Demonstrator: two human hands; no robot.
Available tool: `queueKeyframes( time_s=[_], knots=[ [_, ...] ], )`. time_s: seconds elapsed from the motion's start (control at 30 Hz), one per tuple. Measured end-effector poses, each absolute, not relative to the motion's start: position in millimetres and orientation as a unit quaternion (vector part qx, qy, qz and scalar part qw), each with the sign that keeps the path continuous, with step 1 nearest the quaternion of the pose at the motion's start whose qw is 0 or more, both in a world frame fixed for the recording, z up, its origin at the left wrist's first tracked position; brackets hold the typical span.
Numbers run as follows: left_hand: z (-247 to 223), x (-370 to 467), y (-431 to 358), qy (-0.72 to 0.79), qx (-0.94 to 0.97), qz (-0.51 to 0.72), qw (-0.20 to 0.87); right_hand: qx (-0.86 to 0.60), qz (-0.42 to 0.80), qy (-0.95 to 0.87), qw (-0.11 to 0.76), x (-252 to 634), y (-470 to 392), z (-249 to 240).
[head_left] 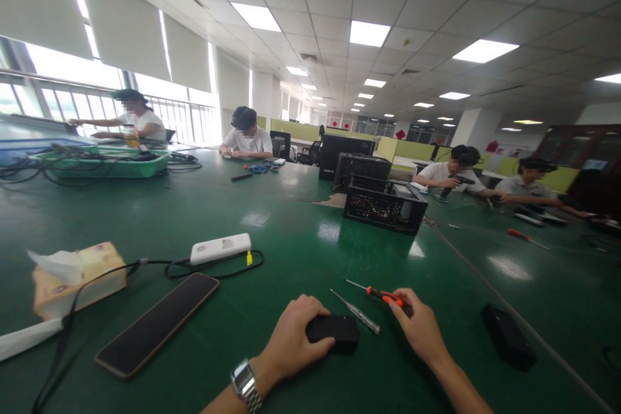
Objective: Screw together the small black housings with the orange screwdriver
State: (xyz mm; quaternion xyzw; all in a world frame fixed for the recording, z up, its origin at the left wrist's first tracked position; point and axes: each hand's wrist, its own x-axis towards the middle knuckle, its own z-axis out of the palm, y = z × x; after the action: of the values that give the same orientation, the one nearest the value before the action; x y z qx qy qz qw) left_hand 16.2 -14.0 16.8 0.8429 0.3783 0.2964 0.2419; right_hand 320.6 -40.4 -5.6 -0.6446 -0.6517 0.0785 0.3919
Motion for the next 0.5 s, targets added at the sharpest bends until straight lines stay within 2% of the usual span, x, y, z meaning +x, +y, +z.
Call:
queueKeyframes(
  time_s=[0.1,0.37,0.43,0.5],
  knots=[
    [15.5,17.0,-13.4,0.384,0.839,0.301,0.241,-0.662,0.068,-0.667,0.334,325.1,-49.6,-18.3],
    [12.9,18.6,-12.3,0.384,0.845,0.303,0.215,-0.649,-0.032,-0.723,0.235,283.3,-49.8,-9.0],
    [13.8,19.6,-12.8,0.382,0.851,0.301,0.201,-0.645,-0.031,-0.728,0.23,278.5,-47.2,-9.4],
    [14.7,20.1,-12.2,0.384,0.853,0.298,0.189,-0.634,-0.029,-0.724,0.269,281.5,-47.8,-8.4]
  ],
)
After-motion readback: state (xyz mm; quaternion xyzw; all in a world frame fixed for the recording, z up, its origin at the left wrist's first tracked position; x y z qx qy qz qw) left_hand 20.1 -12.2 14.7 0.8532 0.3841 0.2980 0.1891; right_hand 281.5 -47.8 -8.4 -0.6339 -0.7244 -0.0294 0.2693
